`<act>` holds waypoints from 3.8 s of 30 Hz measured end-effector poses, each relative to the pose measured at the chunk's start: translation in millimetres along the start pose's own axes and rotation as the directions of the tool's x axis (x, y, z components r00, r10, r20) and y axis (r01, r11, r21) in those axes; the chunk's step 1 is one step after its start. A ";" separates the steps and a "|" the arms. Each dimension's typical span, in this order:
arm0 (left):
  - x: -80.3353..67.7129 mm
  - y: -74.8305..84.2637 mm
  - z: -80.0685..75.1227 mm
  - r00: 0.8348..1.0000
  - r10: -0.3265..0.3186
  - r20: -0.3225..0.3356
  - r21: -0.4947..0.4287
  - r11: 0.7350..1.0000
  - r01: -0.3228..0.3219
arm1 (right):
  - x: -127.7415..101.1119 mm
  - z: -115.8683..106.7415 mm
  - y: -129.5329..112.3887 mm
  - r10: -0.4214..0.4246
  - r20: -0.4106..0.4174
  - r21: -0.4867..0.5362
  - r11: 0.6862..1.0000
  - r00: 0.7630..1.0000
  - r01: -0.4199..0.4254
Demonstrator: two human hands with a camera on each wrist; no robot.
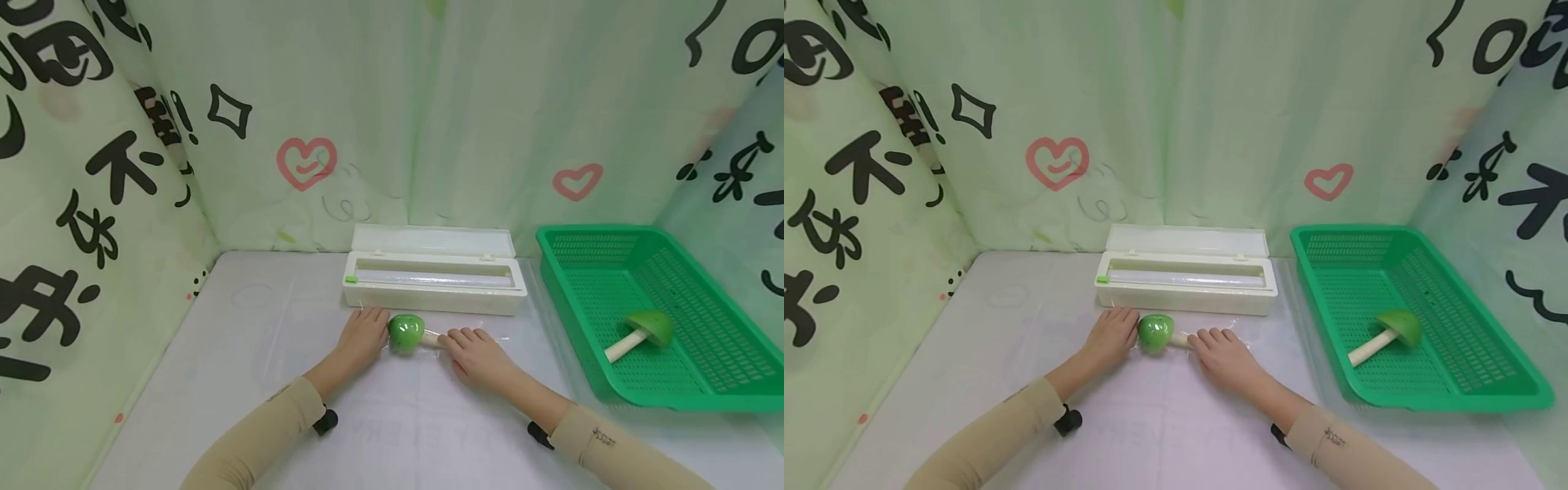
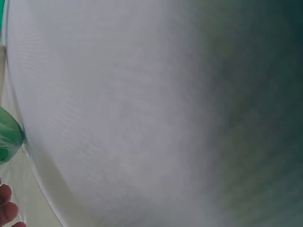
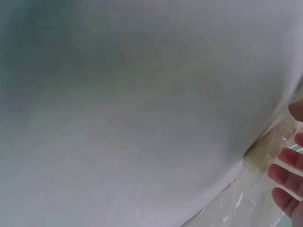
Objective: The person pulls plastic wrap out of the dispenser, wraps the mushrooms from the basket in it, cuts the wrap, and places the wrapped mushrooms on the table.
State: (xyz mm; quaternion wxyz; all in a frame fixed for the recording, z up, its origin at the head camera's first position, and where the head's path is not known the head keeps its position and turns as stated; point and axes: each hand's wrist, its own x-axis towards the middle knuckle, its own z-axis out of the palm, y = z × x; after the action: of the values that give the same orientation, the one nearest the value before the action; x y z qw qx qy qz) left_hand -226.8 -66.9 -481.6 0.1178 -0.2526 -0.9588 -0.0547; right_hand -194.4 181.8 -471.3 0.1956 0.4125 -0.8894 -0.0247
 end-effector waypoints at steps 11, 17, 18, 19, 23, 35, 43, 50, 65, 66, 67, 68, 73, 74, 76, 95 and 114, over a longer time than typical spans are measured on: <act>2.6 -0.1 0.3 1.000 0.006 0.005 0.028 1.000 -0.006 | 24.6 8.4 -14.3 0.045 0.092 -0.014 0.999 0.995 -0.044; 3.6 1.4 -1.1 1.000 0.009 0.027 0.043 0.999 -0.010 | 32.0 12.8 -16.2 0.056 0.052 -0.025 0.998 0.997 -0.055; 3.7 1.3 -1.3 0.999 0.006 0.032 0.046 0.999 -0.007 | 32.9 14.3 -16.1 0.061 0.045 -0.023 0.998 0.997 -0.060; 3.7 1.4 -1.7 0.999 0.005 0.033 0.045 0.999 -0.006 | 33.7 15.5 -16.0 0.066 0.039 -0.019 0.998 0.997 -0.065; 3.6 1.1 -1.8 1.000 0.010 0.024 0.037 0.999 -0.011 | 35.0 19.3 -14.5 0.097 0.027 0.034 0.995 0.995 -0.098; 2.7 -7.5 -13.5 0.982 0.097 -0.163 0.166 0.984 -0.069 | 32.8 24.3 -9.3 0.125 -0.034 0.137 0.983 0.992 -0.119; -3.3 -0.1 -6.4 0.779 0.519 -0.352 0.201 0.855 -0.479 | 32.7 27.0 -7.8 0.123 -0.044 0.126 0.985 0.991 -0.117; -13.4 6.7 -3.7 0.903 0.399 -0.159 0.124 0.916 -0.383 | 31.8 27.7 -6.7 0.120 -0.051 0.138 0.984 0.991 -0.112; 3.2 -16.0 -7.8 0.779 0.494 -0.386 0.330 0.863 -0.384 | 32.6 23.3 -6.6 0.136 0.011 0.173 0.976 0.991 -0.135; 4.1 -14.9 -7.9 0.781 0.487 -0.392 0.297 0.870 -0.394 | 32.6 23.3 -6.6 0.134 0.009 0.172 0.976 0.991 -0.134; 4.5 -13.7 -7.9 0.786 0.477 -0.393 0.262 0.878 -0.401 | 32.5 23.3 -6.5 0.131 0.008 0.168 0.977 0.991 -0.131; 4.5 -12.5 -7.9 0.795 0.465 -0.390 0.226 0.885 -0.408 | 32.5 23.3 -6.4 0.129 0.007 0.167 0.978 0.992 -0.128; 3.0 -7.3 -8.2 0.837 0.418 -0.354 0.074 0.904 -0.421 | 31.6 22.5 -5.8 0.110 0.017 0.149 0.983 0.994 -0.111; 2.8 -6.7 -8.8 0.843 0.416 -0.341 0.051 0.904 -0.425 | 31.7 22.3 -5.8 0.108 0.017 0.149 0.983 0.994 -0.109; 3.5 -5.3 -9.4 0.844 0.427 -0.326 0.041 0.898 -0.438 | 31.8 22.0 -5.8 0.105 0.018 0.148 0.983 0.994 -0.107; 7.0 5.6 -2.2 0.893 0.445 -0.069 0.169 0.887 -0.429 | 29.6 21.7 -4.5 0.103 0.061 0.158 0.981 0.993 -0.112; 8.1 10.6 0.2 0.940 0.326 -0.097 0.165 0.937 -0.308 | 22.8 9.2 -8.4 0.205 0.080 0.027 0.978 0.975 -0.208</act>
State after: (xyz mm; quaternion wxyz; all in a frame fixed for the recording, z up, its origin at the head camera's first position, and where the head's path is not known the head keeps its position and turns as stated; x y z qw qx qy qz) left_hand -228.4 -53.8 -479.2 0.2020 -0.3907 -0.8978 0.0208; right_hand -204.9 158.2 -474.0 0.1553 0.3201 -0.9346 -0.0045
